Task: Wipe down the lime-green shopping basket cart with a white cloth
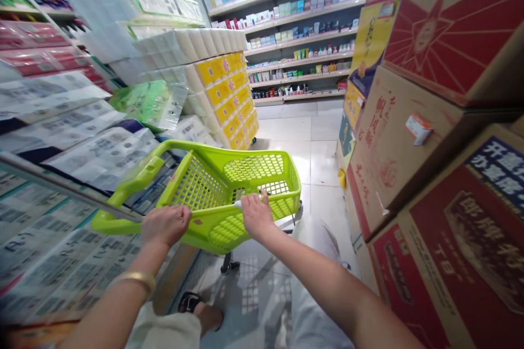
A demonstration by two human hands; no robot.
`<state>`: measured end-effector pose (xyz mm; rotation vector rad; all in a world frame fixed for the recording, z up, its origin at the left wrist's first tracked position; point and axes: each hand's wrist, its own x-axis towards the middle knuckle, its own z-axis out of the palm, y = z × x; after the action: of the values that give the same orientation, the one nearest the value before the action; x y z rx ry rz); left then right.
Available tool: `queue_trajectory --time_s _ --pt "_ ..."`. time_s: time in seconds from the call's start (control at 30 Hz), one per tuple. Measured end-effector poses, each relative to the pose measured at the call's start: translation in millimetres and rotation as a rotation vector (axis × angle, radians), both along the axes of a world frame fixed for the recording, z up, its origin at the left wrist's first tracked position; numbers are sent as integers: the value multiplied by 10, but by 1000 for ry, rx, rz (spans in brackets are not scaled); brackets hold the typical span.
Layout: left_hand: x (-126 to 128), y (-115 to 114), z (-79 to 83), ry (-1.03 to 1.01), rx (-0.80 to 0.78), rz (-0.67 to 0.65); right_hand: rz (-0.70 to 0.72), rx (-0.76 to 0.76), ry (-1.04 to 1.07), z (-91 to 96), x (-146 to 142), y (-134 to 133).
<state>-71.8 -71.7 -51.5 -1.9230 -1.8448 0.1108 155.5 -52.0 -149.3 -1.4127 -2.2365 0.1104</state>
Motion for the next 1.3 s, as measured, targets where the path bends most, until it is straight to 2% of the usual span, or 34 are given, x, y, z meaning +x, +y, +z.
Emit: queue_trajectory --time_s 0.07,0.17,0.27,0.33,0.4,0.57,0.67,0.73,0.8,0.93,1.03,1.13,1.3 --pt "-63 -26 -26 -10 -6 22 -9 -62 -6 122 -345 -80" --pt "-151 -96 -59 -21 -23 39 70 -82 2 330 -872 -200" --pt "-231 -197 -73 -32 -24 36 156 -50 -5 436 -1112 -303" --pt "-274 -268 -67 -45 -22 39 185 -30 -48 411 -1014 -338" --pt "-306 -335 -51 -63 -19 44 154 -35 -103 329 -725 -345" --pt "-314 -487 -2 -106 -9 71 -115 -105 -159 135 278 -334" --pt "-263 -581 19 -119 -9 81 -239 -124 -157 121 570 -377" --pt "-210 -644 24 -125 -11 86 -287 -128 -148 146 512 -442" --pt "-144 -705 22 -128 -12 92 -274 -120 -137 192 268 -540" --pt "13 -829 10 -134 -17 99 -97 -73 -119 317 -444 -803" --pt "126 -929 11 -141 -25 109 5 -36 -98 380 -714 -969" --pt "202 -1026 24 -157 -35 124 20 -31 -89 348 -510 -1033" --pt "261 -1161 38 -199 -33 142 -165 -64 -74 193 337 -980"
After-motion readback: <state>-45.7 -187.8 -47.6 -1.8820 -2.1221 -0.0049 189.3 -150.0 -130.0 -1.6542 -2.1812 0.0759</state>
